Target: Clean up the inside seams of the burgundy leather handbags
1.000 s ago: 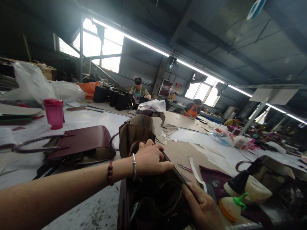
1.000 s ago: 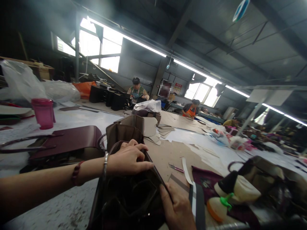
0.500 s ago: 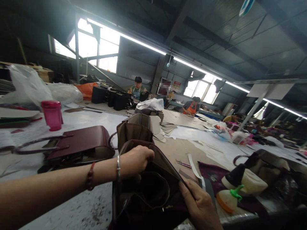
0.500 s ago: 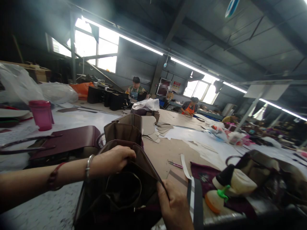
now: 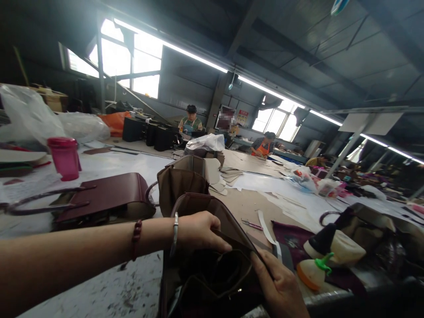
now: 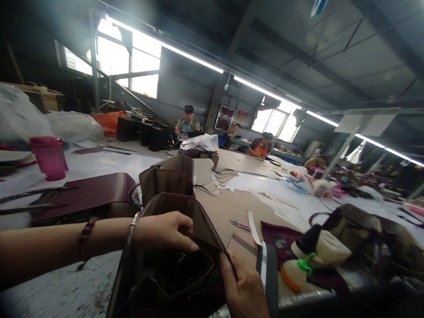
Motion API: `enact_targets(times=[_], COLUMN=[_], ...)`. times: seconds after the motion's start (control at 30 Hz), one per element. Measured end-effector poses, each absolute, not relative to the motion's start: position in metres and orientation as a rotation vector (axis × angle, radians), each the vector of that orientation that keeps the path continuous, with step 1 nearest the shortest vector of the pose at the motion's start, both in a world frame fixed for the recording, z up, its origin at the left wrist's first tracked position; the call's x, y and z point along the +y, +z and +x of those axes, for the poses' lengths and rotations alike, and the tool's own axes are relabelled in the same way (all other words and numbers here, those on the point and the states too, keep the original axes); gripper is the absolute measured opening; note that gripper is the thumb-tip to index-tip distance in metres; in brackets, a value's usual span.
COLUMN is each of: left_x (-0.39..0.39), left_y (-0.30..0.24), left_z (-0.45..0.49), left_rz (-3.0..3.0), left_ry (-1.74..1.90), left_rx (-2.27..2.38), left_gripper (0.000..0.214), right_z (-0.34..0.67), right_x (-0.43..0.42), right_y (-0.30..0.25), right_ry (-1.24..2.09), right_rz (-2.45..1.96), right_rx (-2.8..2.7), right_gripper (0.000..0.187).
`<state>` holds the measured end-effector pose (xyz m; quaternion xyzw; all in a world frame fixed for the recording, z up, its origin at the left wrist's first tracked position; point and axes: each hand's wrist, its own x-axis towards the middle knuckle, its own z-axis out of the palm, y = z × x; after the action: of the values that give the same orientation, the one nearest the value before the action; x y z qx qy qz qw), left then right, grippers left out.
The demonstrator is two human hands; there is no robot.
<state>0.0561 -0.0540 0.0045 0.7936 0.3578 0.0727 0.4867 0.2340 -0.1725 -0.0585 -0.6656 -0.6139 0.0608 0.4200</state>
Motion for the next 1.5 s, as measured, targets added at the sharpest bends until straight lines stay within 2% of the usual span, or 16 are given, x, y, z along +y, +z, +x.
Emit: enact_targets(times=[0.1,0.27,0.33,0.63,1.23,1.43,1.5], left_x=[-0.054,-0.056,-0.055,-0.046,-0.042,-0.041,-0.041], left_y=[0.003,0.007,0.006,0.004,0.002,-0.005,-0.005], left_z=[0.055,0.046,0.043,0.048,0.07,0.077,0.08], left_rz=[2.146,2.911,3.021,2.693,2.79,2.74,2.721], left_ry=[0.23,0.594,0.683,0.472,0.498,0.56,0.565], left_rx=[0.843,0.707,0.638,0.751,0.791,0.824,0.847], left_gripper=[0.019,0.021,0.019,0.031,0.025,0.025,0.024], right_z=[0.234,0.231,0.229,0.23,0.228,0.235,0.237], right_x=[-0.171,-0.169,-0.17,-0.172,-0.171,-0.168,-0.166], right_y=[-0.056,-0.051,-0.051,-0.05,-0.055,-0.046,-0.041], right_ry=[0.16,0.136,0.14,0.213,0.288,-0.001,-0.089], right_rz=[-1.681,-1.657,-1.648,-1.669,-1.619,-1.677,-1.645], right_rx=[-1.608,-1.718,-1.68,-1.687,-1.605,-1.831,-1.925], right_gripper=[0.031,0.027,0.028,0.028,0.028,0.022,0.025])
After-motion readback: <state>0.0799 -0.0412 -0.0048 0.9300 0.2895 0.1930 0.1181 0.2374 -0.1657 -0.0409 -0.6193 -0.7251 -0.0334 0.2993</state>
